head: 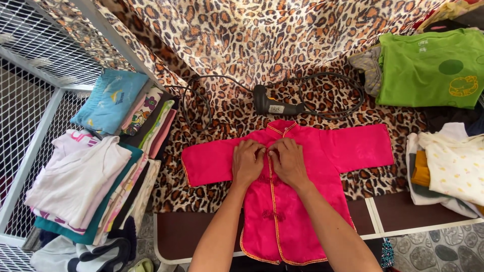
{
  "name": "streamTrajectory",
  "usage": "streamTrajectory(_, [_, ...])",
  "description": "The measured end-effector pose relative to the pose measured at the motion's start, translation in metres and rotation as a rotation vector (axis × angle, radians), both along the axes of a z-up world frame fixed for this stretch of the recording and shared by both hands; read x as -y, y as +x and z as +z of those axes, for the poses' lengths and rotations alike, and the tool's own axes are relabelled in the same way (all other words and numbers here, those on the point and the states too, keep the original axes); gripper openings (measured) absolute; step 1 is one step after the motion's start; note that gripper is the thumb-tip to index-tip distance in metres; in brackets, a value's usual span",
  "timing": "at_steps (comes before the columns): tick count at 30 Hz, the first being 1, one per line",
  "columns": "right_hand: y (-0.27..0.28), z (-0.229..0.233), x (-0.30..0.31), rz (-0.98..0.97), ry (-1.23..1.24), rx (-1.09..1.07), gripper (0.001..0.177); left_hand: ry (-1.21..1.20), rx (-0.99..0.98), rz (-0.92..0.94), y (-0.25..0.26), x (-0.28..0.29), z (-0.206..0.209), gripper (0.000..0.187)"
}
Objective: The person folds a pair of blue shorts and a pink top before placing a pink pouch into a wire storage rack.
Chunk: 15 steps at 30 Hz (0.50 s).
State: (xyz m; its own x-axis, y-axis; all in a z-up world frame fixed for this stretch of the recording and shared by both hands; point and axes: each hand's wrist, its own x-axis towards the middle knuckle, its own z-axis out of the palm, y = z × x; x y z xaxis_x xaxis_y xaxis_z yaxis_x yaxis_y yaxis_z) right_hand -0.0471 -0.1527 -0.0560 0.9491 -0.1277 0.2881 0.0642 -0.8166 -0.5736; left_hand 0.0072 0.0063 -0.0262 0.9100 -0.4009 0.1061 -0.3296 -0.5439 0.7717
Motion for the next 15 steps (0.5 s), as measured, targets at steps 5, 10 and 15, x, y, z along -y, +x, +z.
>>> streamTrajectory(5, [0.001,0.002,-0.001,0.014,-0.035,-0.003,0.005,0.012,0.013,-0.016,-0.001,-0.001,0.005,0.018])
streamTrajectory(10, [-0.001,0.005,-0.003,-0.017,0.020,0.013,0.016,0.033,0.034,-0.034,-0.002,-0.001,0.000,0.018])
streamTrajectory(15, [0.000,-0.008,0.000,-0.021,-0.032,0.082,0.004,0.017,0.044,-0.033,-0.002,-0.001,-0.004,0.010])
